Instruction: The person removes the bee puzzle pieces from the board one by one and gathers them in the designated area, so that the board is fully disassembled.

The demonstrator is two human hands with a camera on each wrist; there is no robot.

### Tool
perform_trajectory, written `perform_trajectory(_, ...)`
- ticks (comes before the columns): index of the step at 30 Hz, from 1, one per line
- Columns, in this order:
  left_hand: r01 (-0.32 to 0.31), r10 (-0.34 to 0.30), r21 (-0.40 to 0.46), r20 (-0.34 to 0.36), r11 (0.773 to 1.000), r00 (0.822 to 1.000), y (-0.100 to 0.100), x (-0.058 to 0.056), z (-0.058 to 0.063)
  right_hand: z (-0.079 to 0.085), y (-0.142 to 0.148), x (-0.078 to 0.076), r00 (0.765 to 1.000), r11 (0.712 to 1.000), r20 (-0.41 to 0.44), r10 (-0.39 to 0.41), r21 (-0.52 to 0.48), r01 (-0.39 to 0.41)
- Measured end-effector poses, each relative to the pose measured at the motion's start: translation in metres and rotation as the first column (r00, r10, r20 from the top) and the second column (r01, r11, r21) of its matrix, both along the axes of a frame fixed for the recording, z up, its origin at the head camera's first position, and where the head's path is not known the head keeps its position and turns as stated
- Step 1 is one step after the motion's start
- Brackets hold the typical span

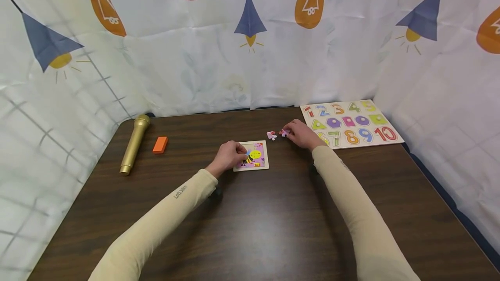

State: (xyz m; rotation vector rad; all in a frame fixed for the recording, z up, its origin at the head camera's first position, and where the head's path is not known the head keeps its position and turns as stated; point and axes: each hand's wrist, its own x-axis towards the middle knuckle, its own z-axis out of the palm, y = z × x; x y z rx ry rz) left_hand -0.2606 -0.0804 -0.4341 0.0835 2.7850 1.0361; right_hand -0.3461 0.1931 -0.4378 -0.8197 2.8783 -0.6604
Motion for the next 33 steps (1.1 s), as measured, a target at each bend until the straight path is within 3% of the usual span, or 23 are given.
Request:
perform_trajectory(10,0.005,-0.005,0.002,-0.008,1.000,1.000,0.0003,0.0002,-0.0021,-0.0031,0.0009,0.0000,1.000,1.000,-0.009,0.010,0.015,-0.009)
perform_trajectory(17,0.037,-0.038,-0.033,-0.051,0.999,0.998,0.0000,0.0007,-0.0017,-0.0037,-0.0020,0.0007,0.998,0.999,-0.054,0.044,-0.006,-0.044)
perform_trajectory(33,0.021,-0.022,-0.017,-0.039,1.000,0.999,0.0004,0.0020,0.0015,-0.0017,-0.0025,0.0006,0.998,0.999,-0.043,0.046,-0.003,-0.046)
